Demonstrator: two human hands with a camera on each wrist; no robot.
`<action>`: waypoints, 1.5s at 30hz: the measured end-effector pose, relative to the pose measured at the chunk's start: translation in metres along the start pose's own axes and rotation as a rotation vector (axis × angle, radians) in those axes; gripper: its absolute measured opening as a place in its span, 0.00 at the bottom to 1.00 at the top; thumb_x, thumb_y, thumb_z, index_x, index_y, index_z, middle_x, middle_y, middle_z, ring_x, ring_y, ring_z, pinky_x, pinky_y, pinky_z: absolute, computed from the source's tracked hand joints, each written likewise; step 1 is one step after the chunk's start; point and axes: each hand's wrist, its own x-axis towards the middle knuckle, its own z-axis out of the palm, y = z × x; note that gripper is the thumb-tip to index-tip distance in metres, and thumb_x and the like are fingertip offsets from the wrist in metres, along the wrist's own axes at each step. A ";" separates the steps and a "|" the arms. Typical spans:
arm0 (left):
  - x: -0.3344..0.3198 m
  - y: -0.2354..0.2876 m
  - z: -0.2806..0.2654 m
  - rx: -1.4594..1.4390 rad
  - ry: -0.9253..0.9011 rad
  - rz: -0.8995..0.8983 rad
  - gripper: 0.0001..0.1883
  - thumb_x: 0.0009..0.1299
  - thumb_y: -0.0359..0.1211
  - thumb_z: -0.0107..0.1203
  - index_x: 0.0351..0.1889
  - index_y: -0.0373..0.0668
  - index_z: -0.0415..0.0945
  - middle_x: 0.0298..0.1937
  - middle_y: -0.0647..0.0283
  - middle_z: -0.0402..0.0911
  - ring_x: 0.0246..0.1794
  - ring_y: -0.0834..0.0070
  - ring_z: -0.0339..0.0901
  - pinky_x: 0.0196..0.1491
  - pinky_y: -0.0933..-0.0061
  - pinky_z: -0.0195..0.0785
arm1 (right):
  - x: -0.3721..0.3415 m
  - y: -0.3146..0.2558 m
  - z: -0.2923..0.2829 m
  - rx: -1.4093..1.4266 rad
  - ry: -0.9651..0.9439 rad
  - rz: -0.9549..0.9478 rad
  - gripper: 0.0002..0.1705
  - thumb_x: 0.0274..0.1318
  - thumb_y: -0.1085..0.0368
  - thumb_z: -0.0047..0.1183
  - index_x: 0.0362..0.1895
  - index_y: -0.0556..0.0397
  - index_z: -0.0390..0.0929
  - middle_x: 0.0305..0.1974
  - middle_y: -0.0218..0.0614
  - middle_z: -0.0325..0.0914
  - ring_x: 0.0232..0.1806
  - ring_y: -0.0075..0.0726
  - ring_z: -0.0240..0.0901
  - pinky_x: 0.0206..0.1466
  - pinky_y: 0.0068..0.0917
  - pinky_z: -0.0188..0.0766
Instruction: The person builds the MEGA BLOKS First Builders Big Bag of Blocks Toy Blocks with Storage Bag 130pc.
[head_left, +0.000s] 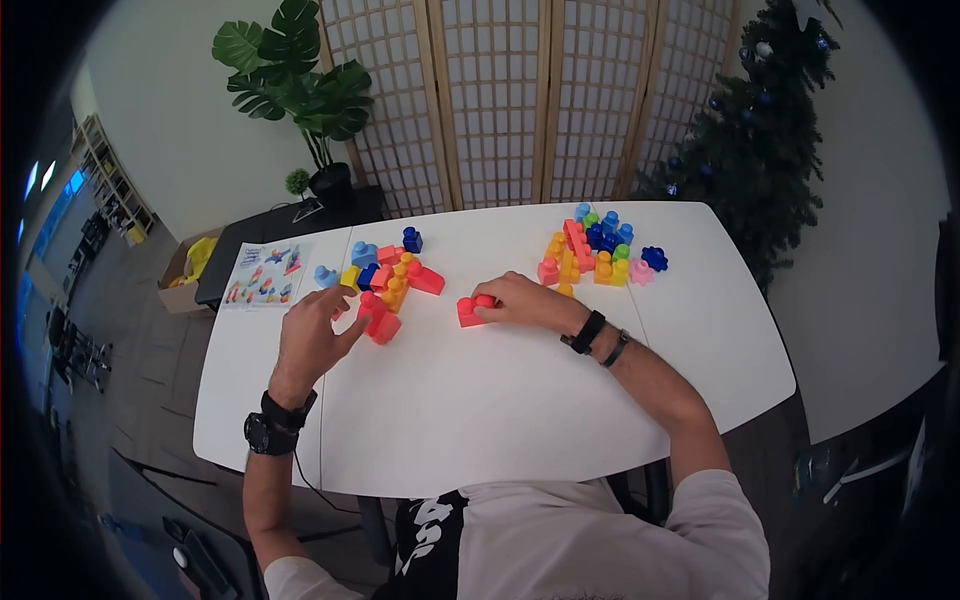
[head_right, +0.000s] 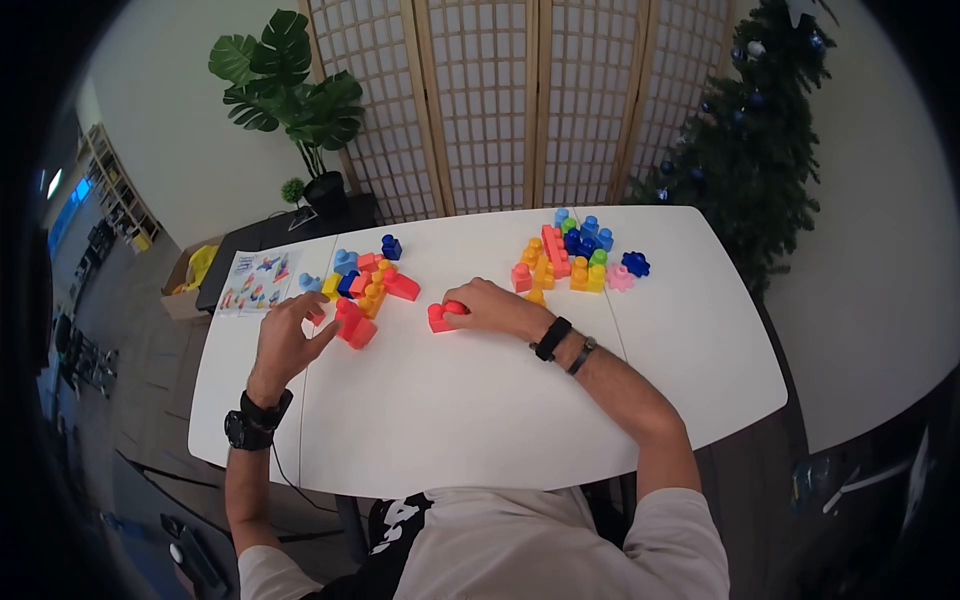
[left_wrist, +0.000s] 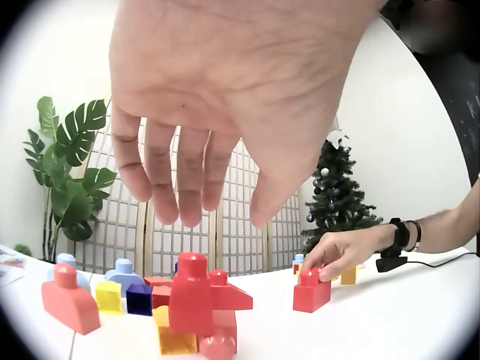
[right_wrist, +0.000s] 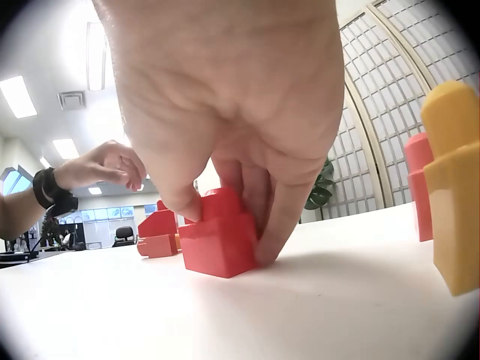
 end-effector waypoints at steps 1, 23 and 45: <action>0.000 -0.001 0.004 0.010 -0.001 -0.049 0.22 0.69 0.45 0.74 0.52 0.41 0.83 0.40 0.58 0.89 0.41 0.62 0.87 0.44 0.61 0.80 | -0.002 0.000 0.002 -0.004 -0.003 -0.002 0.24 0.65 0.57 0.59 0.60 0.57 0.82 0.48 0.50 0.86 0.55 0.57 0.81 0.62 0.42 0.77; 0.020 -0.020 0.038 -0.233 -0.108 -0.206 0.26 0.65 0.37 0.76 0.57 0.31 0.84 0.45 0.51 0.91 0.43 0.62 0.91 0.49 0.67 0.85 | 0.082 0.002 0.006 0.083 0.170 -0.087 0.30 0.68 0.51 0.64 0.62 0.62 0.80 0.49 0.53 0.88 0.52 0.54 0.86 0.57 0.41 0.82; 0.044 0.025 0.083 -0.245 -0.287 0.081 0.19 0.65 0.31 0.75 0.54 0.35 0.88 0.49 0.51 0.91 0.50 0.57 0.88 0.56 0.62 0.80 | -0.016 0.027 -0.030 -0.067 0.277 0.027 0.17 0.52 0.66 0.70 0.46 0.60 0.86 0.44 0.52 0.89 0.49 0.54 0.87 0.54 0.41 0.83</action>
